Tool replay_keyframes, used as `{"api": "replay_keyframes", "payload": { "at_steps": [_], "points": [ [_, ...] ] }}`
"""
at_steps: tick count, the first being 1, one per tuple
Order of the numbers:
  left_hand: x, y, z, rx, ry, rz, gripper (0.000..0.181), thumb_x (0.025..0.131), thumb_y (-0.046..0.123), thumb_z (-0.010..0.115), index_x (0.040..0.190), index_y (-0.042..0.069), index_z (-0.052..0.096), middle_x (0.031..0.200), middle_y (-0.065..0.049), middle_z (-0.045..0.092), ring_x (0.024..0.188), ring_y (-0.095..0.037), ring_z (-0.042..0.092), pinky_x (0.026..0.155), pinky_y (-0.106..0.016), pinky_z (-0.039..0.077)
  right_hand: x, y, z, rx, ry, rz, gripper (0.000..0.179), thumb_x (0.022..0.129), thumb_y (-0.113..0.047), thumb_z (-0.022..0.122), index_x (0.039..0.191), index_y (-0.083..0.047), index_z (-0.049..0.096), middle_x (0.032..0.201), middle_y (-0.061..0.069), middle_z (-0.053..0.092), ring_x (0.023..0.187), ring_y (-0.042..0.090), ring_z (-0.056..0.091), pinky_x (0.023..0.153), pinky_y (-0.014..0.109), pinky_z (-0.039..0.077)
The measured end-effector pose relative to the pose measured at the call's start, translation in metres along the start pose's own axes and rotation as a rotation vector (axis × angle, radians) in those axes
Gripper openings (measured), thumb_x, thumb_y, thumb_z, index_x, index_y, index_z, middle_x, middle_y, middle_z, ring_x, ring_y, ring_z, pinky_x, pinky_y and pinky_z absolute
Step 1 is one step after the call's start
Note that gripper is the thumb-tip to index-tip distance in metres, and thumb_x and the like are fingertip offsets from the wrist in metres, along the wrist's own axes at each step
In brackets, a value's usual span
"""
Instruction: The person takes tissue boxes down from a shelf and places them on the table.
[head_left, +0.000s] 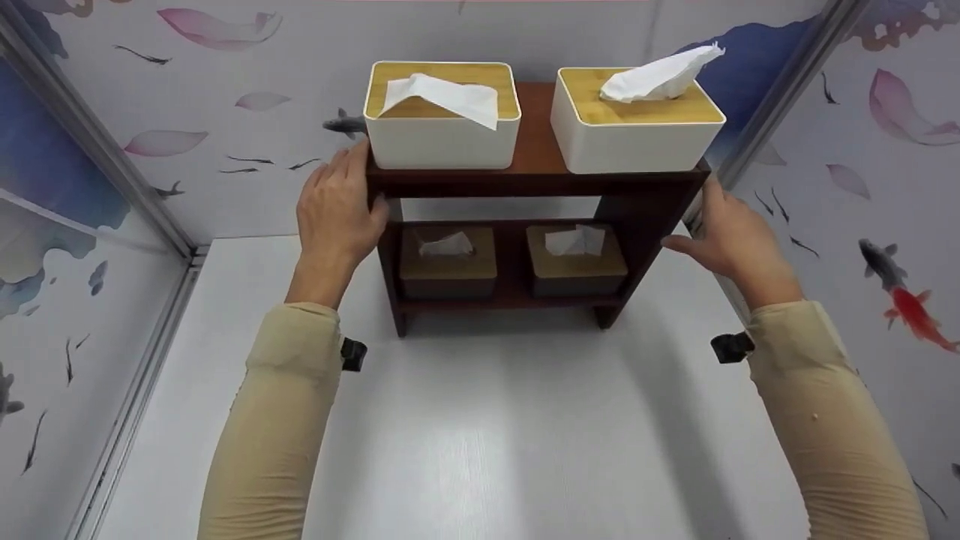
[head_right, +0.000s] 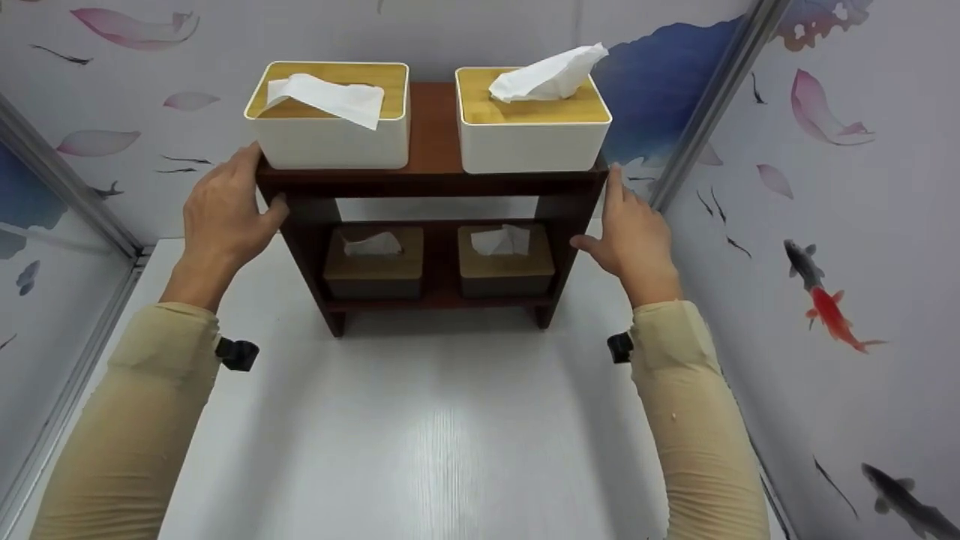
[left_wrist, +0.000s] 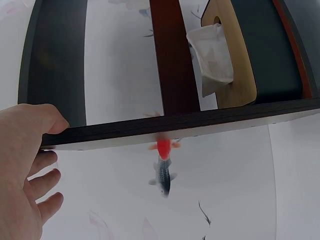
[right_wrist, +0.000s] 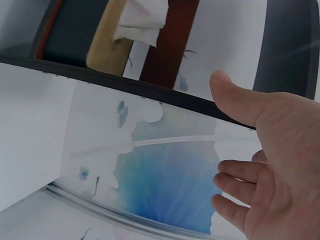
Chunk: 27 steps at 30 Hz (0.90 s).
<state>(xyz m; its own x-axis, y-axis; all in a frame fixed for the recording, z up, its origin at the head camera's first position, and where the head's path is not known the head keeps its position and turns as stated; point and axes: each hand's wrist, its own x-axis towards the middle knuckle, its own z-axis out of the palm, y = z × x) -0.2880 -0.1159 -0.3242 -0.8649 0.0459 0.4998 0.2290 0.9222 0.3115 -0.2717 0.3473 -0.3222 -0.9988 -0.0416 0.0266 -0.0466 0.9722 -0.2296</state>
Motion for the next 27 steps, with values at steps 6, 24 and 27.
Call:
{"api": "replay_keyframes", "payload": {
  "at_steps": [6,24,27],
  "points": [
    [-0.002,-0.005,-0.005,-0.003,-0.006,-0.013,0.062,0.089,0.017,0.062,0.147,0.007,0.041,0.145,-0.015,0.051,0.140,-0.029,0.044,0.120,-0.044,0.031,0.004,-0.012,-0.014,0.021,0.062,0.019,0.102,0.091,-0.034,0.067,0.157,-0.013,-0.008,0.154,0.032,0.025,0.132,0.057,0.034,0.103,0.071,0.033],
    [-0.008,-0.022,-0.021,0.045,-0.014,-0.027,0.059,0.089,0.015,0.061,0.144,0.004,0.043,0.145,-0.018,0.051,0.142,-0.032,0.041,0.121,-0.047,0.029,0.010,-0.044,-0.005,0.053,0.172,-0.133,0.069,0.090,-0.005,0.066,0.146,-0.002,0.026,0.138,0.030,0.046,0.129,0.049,0.043,0.106,0.064,0.036],
    [-0.009,-0.020,-0.024,0.053,-0.020,-0.038,0.059,0.090,0.014,0.060,0.145,0.003,0.042,0.145,-0.019,0.050,0.142,-0.032,0.040,0.121,-0.047,0.028,0.012,-0.042,-0.005,0.052,0.174,-0.152,0.066,0.089,-0.005,0.067,0.143,-0.002,0.029,0.135,0.029,0.049,0.125,0.049,0.047,0.104,0.063,0.038]
  ]
}}
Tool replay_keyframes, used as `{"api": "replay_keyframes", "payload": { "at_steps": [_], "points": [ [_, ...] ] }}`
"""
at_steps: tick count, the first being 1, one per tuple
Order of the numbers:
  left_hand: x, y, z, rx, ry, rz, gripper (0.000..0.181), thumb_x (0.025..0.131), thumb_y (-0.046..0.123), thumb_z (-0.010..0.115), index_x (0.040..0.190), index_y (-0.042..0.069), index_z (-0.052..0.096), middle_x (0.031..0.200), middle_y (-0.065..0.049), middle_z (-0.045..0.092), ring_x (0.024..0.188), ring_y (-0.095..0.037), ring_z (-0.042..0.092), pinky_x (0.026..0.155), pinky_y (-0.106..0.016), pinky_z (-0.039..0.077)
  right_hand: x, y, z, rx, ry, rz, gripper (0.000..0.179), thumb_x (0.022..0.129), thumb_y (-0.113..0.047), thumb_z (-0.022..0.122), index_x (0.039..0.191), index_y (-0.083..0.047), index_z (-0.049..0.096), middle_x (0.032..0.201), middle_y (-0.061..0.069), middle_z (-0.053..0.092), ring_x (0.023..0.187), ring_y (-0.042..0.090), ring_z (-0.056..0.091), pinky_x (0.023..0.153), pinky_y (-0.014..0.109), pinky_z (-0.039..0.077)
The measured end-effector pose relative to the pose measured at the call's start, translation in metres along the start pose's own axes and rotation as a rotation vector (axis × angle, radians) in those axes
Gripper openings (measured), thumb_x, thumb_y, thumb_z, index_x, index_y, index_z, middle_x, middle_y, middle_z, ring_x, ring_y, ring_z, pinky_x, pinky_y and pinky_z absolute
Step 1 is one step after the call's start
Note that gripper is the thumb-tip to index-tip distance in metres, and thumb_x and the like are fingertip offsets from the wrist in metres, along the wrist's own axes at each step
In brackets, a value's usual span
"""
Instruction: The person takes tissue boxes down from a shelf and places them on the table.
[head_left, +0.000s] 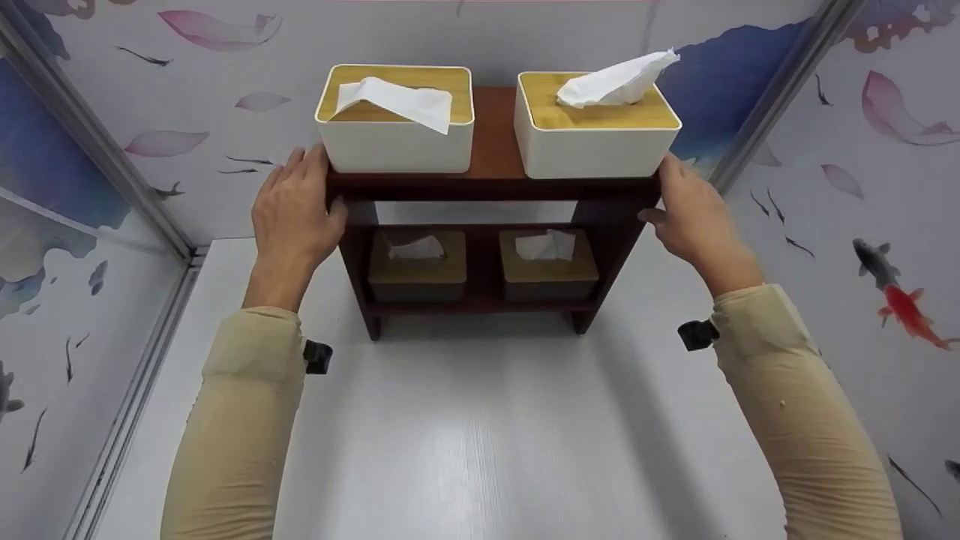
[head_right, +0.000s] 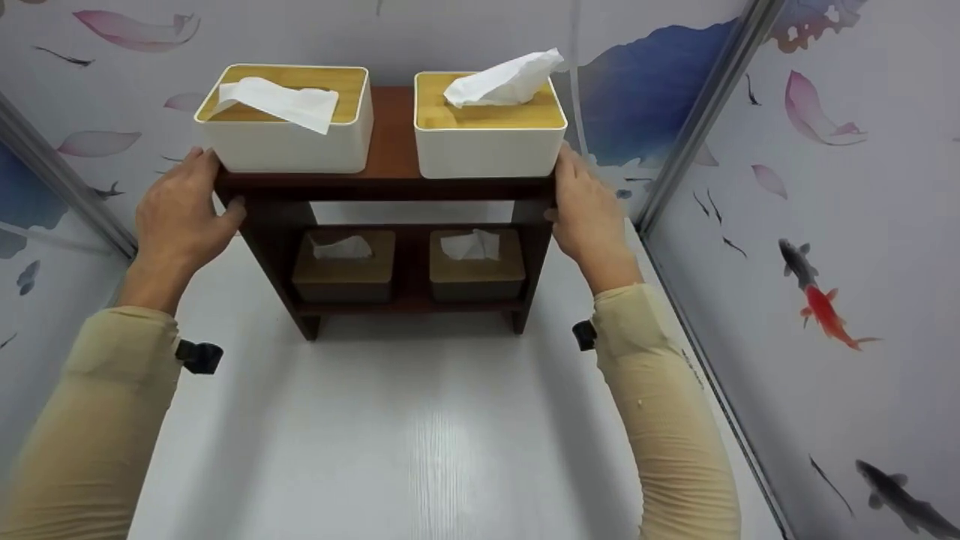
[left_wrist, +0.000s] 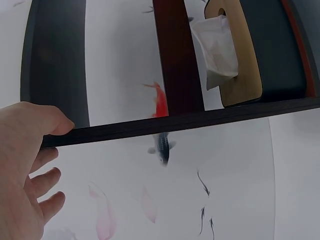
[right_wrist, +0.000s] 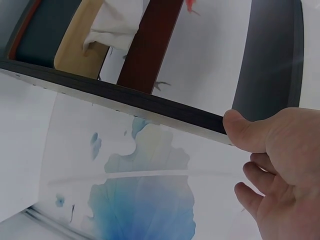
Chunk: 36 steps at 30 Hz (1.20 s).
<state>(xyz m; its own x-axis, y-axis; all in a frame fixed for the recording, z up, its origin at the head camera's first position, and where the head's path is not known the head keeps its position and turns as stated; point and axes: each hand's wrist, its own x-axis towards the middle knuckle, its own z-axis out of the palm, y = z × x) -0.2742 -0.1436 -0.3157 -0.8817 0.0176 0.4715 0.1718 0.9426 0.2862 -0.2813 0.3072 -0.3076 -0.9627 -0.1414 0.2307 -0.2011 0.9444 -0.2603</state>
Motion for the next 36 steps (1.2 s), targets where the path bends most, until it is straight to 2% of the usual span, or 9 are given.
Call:
{"api": "replay_keyframes", "payload": {
  "at_steps": [8,16,21,27,36],
  "points": [
    [-0.004,-0.017,-0.010,0.019,-0.014,-0.015,0.059,0.091,0.014,0.058,0.146,0.000,0.041,0.146,-0.019,0.049,0.142,-0.034,0.038,0.120,-0.048,0.029,0.002,-0.018,0.005,-0.020,0.002,-0.027,0.061,0.089,-0.007,0.067,0.139,-0.002,0.034,0.133,0.027,0.052,0.120,0.050,0.051,0.100,0.063,0.041],
    [-0.005,-0.029,-0.019,0.029,-0.031,-0.054,0.061,0.093,0.017,0.057,0.149,0.003,0.037,0.150,-0.018,0.045,0.144,-0.035,0.035,0.121,-0.049,0.026,0.007,-0.033,0.012,-0.033,0.040,-0.059,0.057,0.088,-0.006,0.069,0.133,0.001,0.036,0.124,0.026,0.054,0.114,0.050,0.054,0.096,0.063,0.044],
    [-0.005,-0.030,-0.017,0.016,-0.020,-0.063,0.060,0.093,0.015,0.056,0.149,0.003,0.037,0.150,-0.018,0.044,0.144,-0.035,0.036,0.121,-0.048,0.026,0.010,-0.034,0.014,-0.026,0.054,-0.083,0.058,0.086,-0.005,0.070,0.134,-0.001,0.037,0.125,0.024,0.052,0.113,0.049,0.054,0.097,0.062,0.043],
    [-0.006,-0.029,-0.013,0.017,0.030,-0.049,0.058,0.092,0.013,0.056,0.146,0.001,0.041,0.146,-0.021,0.049,0.141,-0.036,0.040,0.120,-0.047,0.029,0.012,-0.030,0.014,-0.023,0.046,-0.088,0.058,0.086,-0.004,0.070,0.134,-0.003,0.037,0.128,0.023,0.052,0.119,0.048,0.051,0.103,0.061,0.040],
    [-0.008,-0.028,-0.012,0.042,0.044,-0.037,0.058,0.091,0.011,0.057,0.145,0.000,0.042,0.146,-0.020,0.049,0.140,-0.036,0.041,0.120,-0.046,0.030,0.014,-0.030,0.016,-0.034,0.049,-0.102,0.054,0.086,-0.004,0.070,0.130,0.001,0.039,0.121,0.024,0.054,0.118,0.048,0.051,0.105,0.060,0.038]
  ]
}}
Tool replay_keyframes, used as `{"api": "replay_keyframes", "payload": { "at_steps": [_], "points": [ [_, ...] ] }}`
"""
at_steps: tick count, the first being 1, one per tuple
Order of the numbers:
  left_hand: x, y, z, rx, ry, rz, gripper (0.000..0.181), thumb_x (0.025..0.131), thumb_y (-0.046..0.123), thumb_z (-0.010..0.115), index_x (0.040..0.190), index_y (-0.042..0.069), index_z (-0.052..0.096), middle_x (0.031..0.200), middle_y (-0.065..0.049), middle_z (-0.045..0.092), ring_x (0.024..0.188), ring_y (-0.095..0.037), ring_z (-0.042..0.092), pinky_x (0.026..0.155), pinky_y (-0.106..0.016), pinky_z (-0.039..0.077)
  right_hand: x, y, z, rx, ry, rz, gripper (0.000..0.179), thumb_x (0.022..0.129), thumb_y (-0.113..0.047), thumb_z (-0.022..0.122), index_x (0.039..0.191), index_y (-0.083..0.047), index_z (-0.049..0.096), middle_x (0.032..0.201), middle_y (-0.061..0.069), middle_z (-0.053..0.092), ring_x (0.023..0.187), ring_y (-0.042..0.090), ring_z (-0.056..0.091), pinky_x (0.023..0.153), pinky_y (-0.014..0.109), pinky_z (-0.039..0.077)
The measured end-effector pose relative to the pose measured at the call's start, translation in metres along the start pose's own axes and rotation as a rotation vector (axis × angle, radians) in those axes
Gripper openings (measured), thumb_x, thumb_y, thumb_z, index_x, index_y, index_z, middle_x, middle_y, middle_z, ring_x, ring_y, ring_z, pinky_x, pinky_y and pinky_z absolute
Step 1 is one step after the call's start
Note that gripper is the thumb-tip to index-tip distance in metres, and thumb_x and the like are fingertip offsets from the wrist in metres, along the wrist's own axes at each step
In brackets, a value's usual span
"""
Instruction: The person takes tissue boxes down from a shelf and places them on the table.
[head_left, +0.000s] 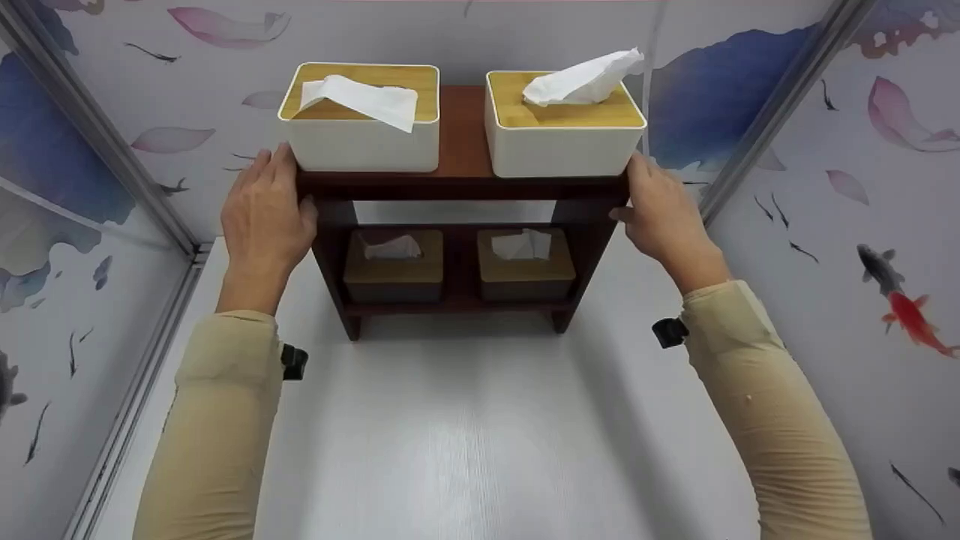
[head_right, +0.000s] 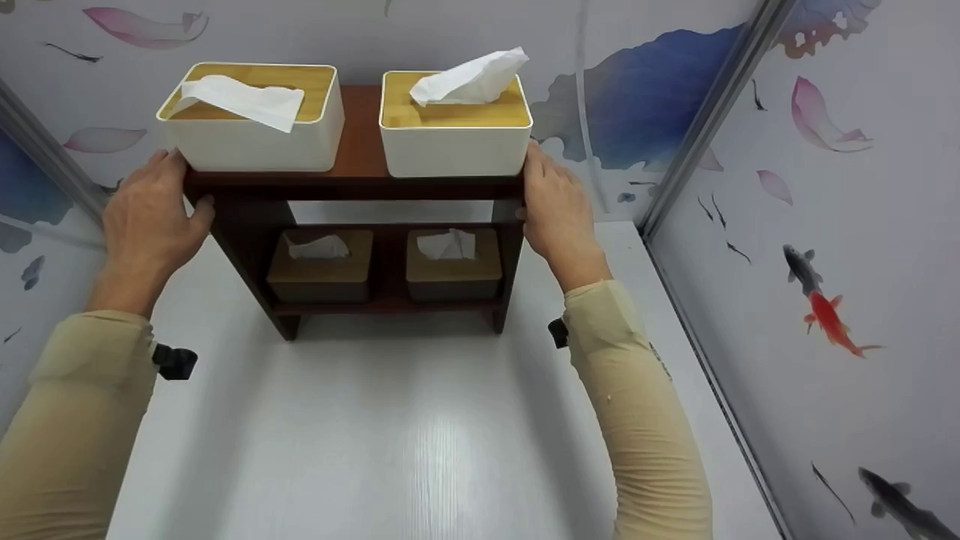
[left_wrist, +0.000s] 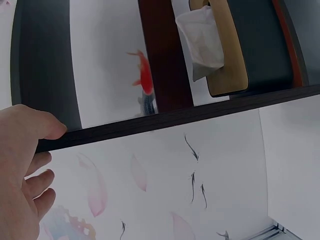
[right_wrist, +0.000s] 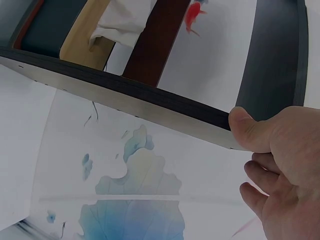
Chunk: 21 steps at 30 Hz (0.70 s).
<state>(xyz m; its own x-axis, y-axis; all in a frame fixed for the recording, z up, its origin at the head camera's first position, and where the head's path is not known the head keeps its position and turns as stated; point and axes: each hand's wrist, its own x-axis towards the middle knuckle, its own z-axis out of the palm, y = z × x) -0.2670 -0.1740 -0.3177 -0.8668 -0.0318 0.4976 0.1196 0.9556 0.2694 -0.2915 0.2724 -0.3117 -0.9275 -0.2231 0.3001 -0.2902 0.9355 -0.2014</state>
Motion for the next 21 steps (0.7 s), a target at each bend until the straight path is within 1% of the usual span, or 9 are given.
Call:
{"api": "replay_keyframes", "payload": {
  "at_steps": [3,6,8,10,14,18,21],
  "points": [
    [-0.001,0.001,-0.002,0.012,-0.022,-0.010,0.060,0.090,0.012,0.059,0.146,-0.001,0.041,0.146,-0.021,0.048,0.140,-0.037,0.040,0.119,-0.047,0.031,0.000,0.000,0.001,0.001,-0.003,0.002,0.055,0.087,-0.004,0.070,0.131,0.002,0.038,0.122,0.025,0.053,0.118,0.048,0.051,0.104,0.060,0.039],
    [0.000,0.004,-0.006,0.031,-0.096,-0.035,0.069,0.092,0.024,0.063,0.149,0.000,0.033,0.150,-0.021,0.043,0.144,-0.037,0.035,0.121,-0.048,0.027,0.000,0.000,0.001,-0.001,-0.003,0.003,0.056,0.087,-0.004,0.069,0.132,0.002,0.037,0.124,0.025,0.052,0.118,0.049,0.051,0.104,0.060,0.039],
    [0.001,0.006,-0.010,0.050,-0.157,-0.057,0.078,0.093,0.037,0.062,0.152,0.001,0.026,0.154,-0.020,0.037,0.146,-0.036,0.029,0.122,-0.049,0.024,0.000,0.001,0.001,-0.001,0.000,0.002,0.056,0.087,-0.004,0.069,0.132,0.002,0.036,0.124,0.025,0.052,0.118,0.048,0.050,0.104,0.060,0.039],
    [0.002,0.009,-0.012,0.063,-0.208,-0.078,0.086,0.094,0.052,0.056,0.154,0.002,0.019,0.157,-0.020,0.032,0.148,-0.036,0.025,0.122,-0.050,0.022,0.000,0.001,0.002,-0.002,0.006,-0.004,0.056,0.087,-0.004,0.069,0.132,0.003,0.036,0.124,0.026,0.052,0.119,0.048,0.050,0.104,0.060,0.038],
    [0.003,0.011,-0.015,0.070,-0.265,-0.102,0.098,0.092,0.072,0.038,0.156,0.003,0.011,0.160,-0.021,0.025,0.150,-0.036,0.021,0.123,-0.051,0.020,0.001,0.002,0.003,0.007,0.026,-0.018,0.056,0.085,-0.002,0.070,0.131,0.003,0.038,0.123,0.026,0.053,0.121,0.048,0.049,0.105,0.060,0.038],
    [0.005,0.011,-0.018,0.087,-0.315,-0.101,0.103,0.090,0.079,0.025,0.156,0.002,0.005,0.162,-0.019,0.017,0.151,-0.036,0.015,0.124,-0.051,0.014,0.002,0.003,0.004,0.014,0.034,-0.029,0.056,0.085,-0.001,0.070,0.131,0.003,0.038,0.123,0.026,0.054,0.122,0.046,0.049,0.107,0.060,0.037],
    [0.006,0.010,-0.018,0.115,-0.317,-0.090,0.099,0.092,0.076,0.019,0.156,0.001,0.007,0.162,-0.019,0.018,0.151,-0.036,0.014,0.125,-0.049,0.013,0.002,0.002,0.003,0.009,0.012,-0.026,0.059,0.086,-0.003,0.069,0.135,0.003,0.036,0.127,0.027,0.053,0.126,0.046,0.047,0.111,0.058,0.034]
  ]
}}
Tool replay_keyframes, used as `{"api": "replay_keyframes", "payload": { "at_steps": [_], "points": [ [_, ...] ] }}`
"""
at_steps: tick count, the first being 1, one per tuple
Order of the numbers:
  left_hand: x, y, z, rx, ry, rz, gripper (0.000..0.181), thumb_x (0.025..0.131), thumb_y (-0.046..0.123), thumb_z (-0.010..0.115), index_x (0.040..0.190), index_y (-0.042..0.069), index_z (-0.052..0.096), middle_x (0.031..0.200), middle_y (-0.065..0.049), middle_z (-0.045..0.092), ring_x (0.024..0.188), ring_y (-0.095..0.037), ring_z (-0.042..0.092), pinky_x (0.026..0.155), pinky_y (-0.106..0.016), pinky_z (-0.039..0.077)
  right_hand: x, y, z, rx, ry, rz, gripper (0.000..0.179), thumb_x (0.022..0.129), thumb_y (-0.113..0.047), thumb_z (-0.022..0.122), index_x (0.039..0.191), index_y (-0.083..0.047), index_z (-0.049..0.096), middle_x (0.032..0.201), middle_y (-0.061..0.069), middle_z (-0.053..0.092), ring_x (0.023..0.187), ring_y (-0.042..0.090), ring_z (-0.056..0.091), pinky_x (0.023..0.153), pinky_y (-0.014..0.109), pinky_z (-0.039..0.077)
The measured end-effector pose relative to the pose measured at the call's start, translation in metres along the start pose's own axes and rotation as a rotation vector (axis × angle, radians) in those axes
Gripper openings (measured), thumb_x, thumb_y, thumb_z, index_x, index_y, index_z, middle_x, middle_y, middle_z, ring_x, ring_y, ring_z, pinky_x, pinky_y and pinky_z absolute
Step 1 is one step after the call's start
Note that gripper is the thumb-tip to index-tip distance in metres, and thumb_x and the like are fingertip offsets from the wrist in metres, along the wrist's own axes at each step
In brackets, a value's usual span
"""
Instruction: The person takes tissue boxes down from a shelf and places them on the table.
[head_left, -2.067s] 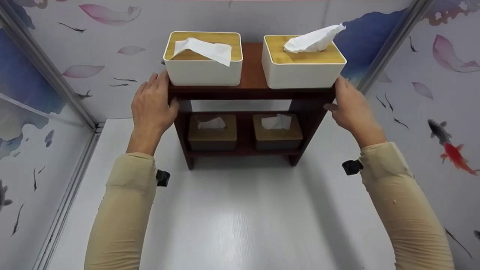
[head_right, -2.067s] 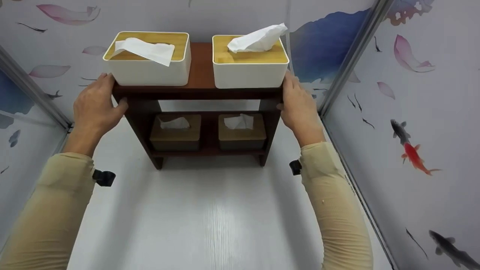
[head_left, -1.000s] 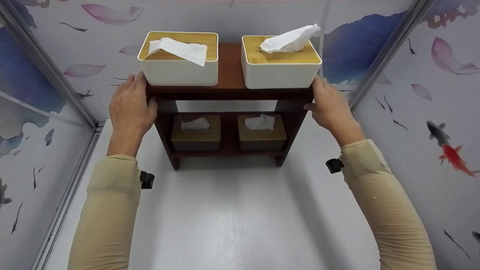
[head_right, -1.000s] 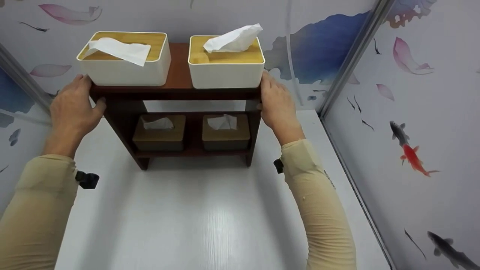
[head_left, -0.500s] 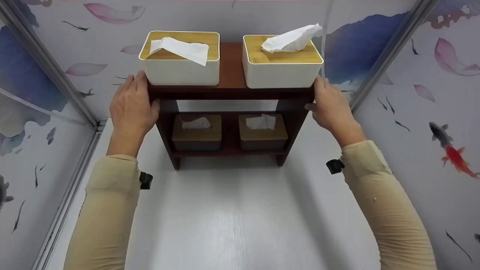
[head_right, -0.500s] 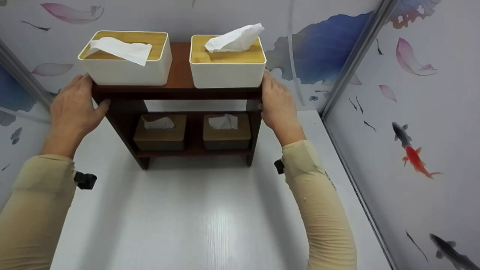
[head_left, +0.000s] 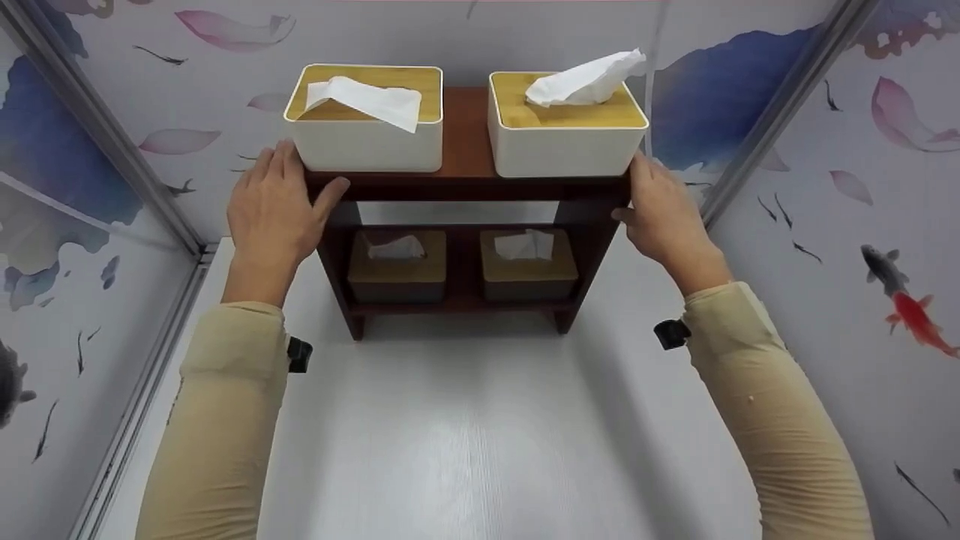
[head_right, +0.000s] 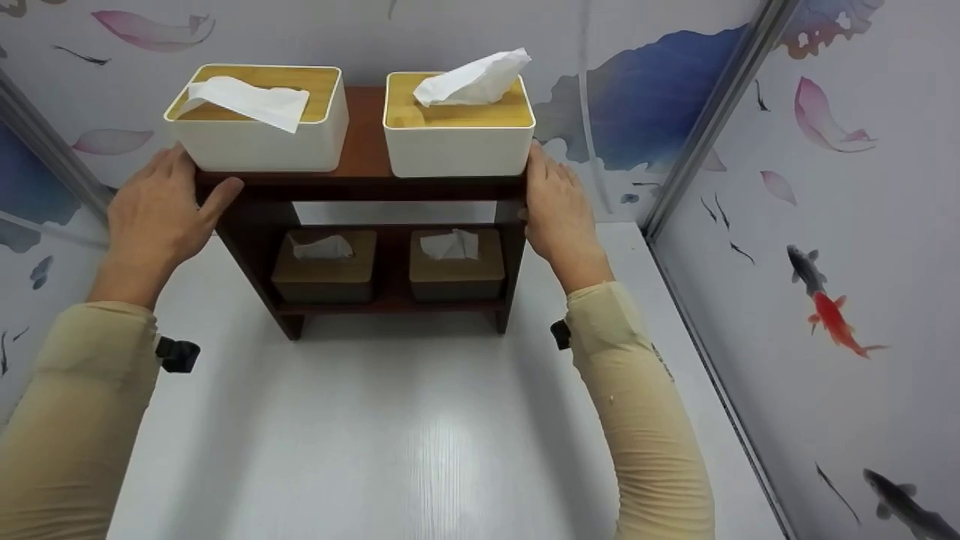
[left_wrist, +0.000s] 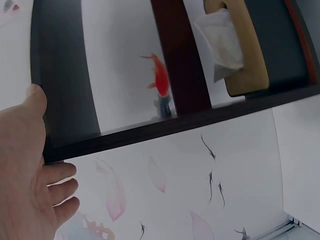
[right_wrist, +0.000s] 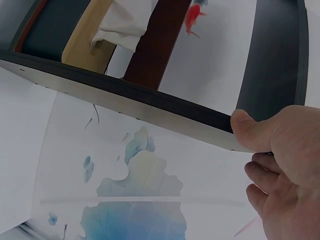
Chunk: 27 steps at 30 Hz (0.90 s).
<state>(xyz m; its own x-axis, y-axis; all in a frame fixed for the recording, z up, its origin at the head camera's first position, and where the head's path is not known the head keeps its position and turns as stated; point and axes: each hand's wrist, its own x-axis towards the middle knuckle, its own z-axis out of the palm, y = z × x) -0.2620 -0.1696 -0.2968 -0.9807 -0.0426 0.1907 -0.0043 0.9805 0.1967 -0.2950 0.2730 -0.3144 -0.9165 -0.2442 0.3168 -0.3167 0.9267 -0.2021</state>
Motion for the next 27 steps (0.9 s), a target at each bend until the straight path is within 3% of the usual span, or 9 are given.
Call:
{"api": "replay_keyframes", "payload": {
  "at_steps": [6,9,13,16,21,27],
  "points": [
    [0.001,-0.001,0.005,0.022,0.074,0.008,0.092,0.096,0.070,0.023,0.153,-0.001,0.017,0.158,-0.020,0.027,0.151,-0.034,0.017,0.126,-0.046,0.013,0.004,-0.001,-0.010,-0.032,-0.094,-0.012,0.066,0.090,-0.013,0.068,0.141,0.003,0.030,0.135,0.027,0.049,0.135,0.045,0.040,0.122,0.052,0.020],
    [0.001,0.000,0.008,0.035,0.108,0.009,0.090,0.097,0.068,0.025,0.153,-0.002,0.020,0.157,-0.019,0.028,0.151,-0.033,0.017,0.126,-0.044,0.012,0.005,-0.001,-0.018,-0.016,-0.135,-0.012,0.082,0.089,-0.027,0.071,0.148,-0.001,0.020,0.139,0.027,0.047,0.136,0.046,0.038,0.121,0.055,0.021],
    [0.001,0.001,0.009,0.028,0.124,-0.001,0.091,0.096,0.069,0.025,0.153,-0.001,0.019,0.159,-0.018,0.027,0.151,-0.032,0.017,0.126,-0.043,0.012,0.008,0.000,-0.033,0.075,-0.164,0.066,0.117,0.084,-0.057,0.068,0.156,-0.013,-0.013,0.159,0.025,0.020,0.146,0.046,0.023,0.121,0.060,0.017],
    [0.000,0.001,0.007,0.010,0.111,-0.014,0.093,0.095,0.072,0.024,0.155,0.001,0.016,0.161,-0.016,0.024,0.151,-0.032,0.018,0.126,-0.044,0.012,0.011,-0.002,-0.046,0.150,-0.151,0.127,0.123,0.081,-0.070,0.061,0.152,-0.018,-0.025,0.164,0.015,-0.002,0.151,0.039,0.005,0.123,0.058,0.009],
    [0.000,0.002,0.007,-0.015,0.121,-0.013,0.093,0.094,0.073,0.026,0.155,0.002,0.018,0.160,-0.015,0.026,0.149,-0.034,0.024,0.124,-0.046,0.018,0.019,-0.006,-0.066,0.222,-0.115,0.113,0.110,0.086,-0.071,0.052,0.156,-0.019,-0.015,0.165,0.007,-0.007,0.153,0.032,-0.003,0.124,0.056,0.003],
    [-0.001,0.004,0.011,-0.008,0.148,-0.005,0.090,0.095,0.071,0.029,0.153,0.002,0.024,0.157,-0.016,0.033,0.146,-0.035,0.029,0.124,-0.045,0.020,0.035,-0.008,-0.079,0.247,-0.149,0.046,0.098,0.091,-0.074,0.032,0.158,-0.010,0.000,0.165,0.014,0.001,0.153,0.034,0.001,0.124,0.055,0.003]
  ]
}}
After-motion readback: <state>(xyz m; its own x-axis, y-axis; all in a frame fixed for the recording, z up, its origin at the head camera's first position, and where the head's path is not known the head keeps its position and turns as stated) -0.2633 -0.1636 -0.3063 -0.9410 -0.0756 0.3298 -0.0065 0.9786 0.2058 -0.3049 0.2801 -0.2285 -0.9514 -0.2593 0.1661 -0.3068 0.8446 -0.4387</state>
